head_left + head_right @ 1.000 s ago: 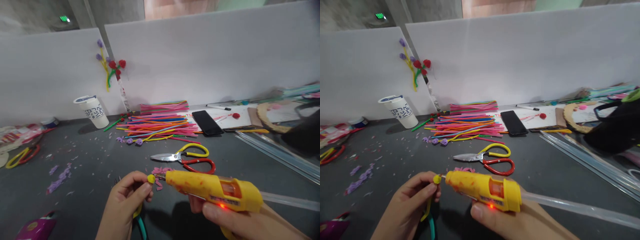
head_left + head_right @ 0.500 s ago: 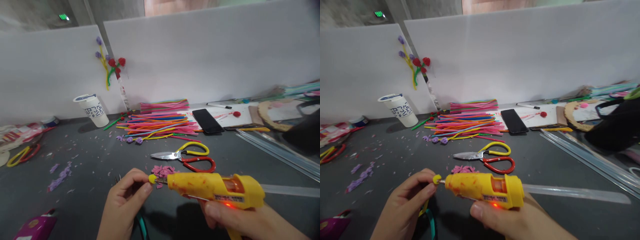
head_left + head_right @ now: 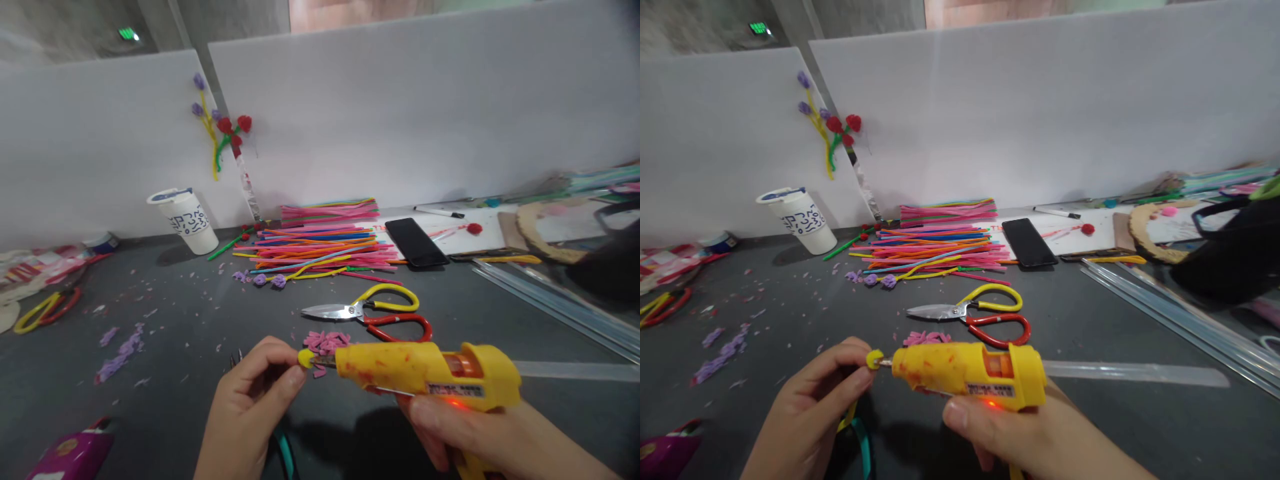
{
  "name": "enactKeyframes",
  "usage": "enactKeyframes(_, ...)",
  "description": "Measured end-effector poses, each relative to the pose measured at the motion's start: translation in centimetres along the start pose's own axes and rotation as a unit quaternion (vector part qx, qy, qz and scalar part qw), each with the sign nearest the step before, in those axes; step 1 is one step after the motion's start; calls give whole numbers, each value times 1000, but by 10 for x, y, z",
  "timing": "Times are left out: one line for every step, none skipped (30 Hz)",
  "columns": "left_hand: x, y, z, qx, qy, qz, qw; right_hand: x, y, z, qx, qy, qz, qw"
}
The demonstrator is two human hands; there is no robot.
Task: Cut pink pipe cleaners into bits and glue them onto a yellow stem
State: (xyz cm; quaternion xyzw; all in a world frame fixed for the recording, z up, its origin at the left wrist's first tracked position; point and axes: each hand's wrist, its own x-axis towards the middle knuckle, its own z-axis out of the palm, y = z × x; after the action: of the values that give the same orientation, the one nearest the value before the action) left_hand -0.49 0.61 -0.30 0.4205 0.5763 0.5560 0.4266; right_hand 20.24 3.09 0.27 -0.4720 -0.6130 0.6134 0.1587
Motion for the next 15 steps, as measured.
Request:
enactKeyframes(0, 0, 0, -1, -1, 2, 1000, 0, 0, 0, 2, -3, 8, 1000)
enactKeyframes(0, 0, 1, -3, -1, 3, 1000, 0, 0, 0, 3, -4, 14, 1000)
enactKeyframes(0, 0, 1, -3, 0, 4, 1000, 0, 0, 0, 3, -4, 14, 1000)
enactKeyframes(-1, 0, 1, -3, 3, 4, 1000, 0, 0, 0, 3, -2, 11, 1000)
enactKeyframes(-1, 0, 1, -3, 5, 3, 1000, 0, 0, 0, 2, -1, 7, 1000)
enactKeyframes(-1, -1, 1, -3, 9, 2, 1000, 1, 2, -1, -1, 1, 3, 1000)
enactKeyframes(-1, -1, 1, -4, 12, 2, 1000, 1, 3, -1, -5, 3, 1, 1000)
enactKeyframes(0, -1, 1, -6, 15, 2, 1000, 1, 4, -1, -7, 5, -1, 1000)
enactKeyframes(0, -1, 1, -9, 16, 3, 1000, 1, 5, -1, -10, 4, -3, 1000)
enactKeyframes(0, -1, 1, -11, 16, 4, 1000, 1, 5, -1, -11, 5, -5, 1000)
enactKeyframes(0, -1, 0, -12, 15, 5, 1000, 1, 4, -1, -11, 8, -9, 1000)
enactKeyframes(0, -1, 0, -12, 12, 7, 1000, 1, 3, 0, -13, 12, -17, 1000)
enactKeyframes(0, 0, 0, -10, 10, 11, 1000, 1, 2, 2, -16, 17, -30, 999)
enactKeyframes(0, 0, -1, -6, 6, 17, 1000, 1, 0, 3, -25, 30, -47, 998)
enactKeyframes(-1, 1, -1, -2, 3, 24, 1000, 2, -2, 5, -39, 51, -70, 995)
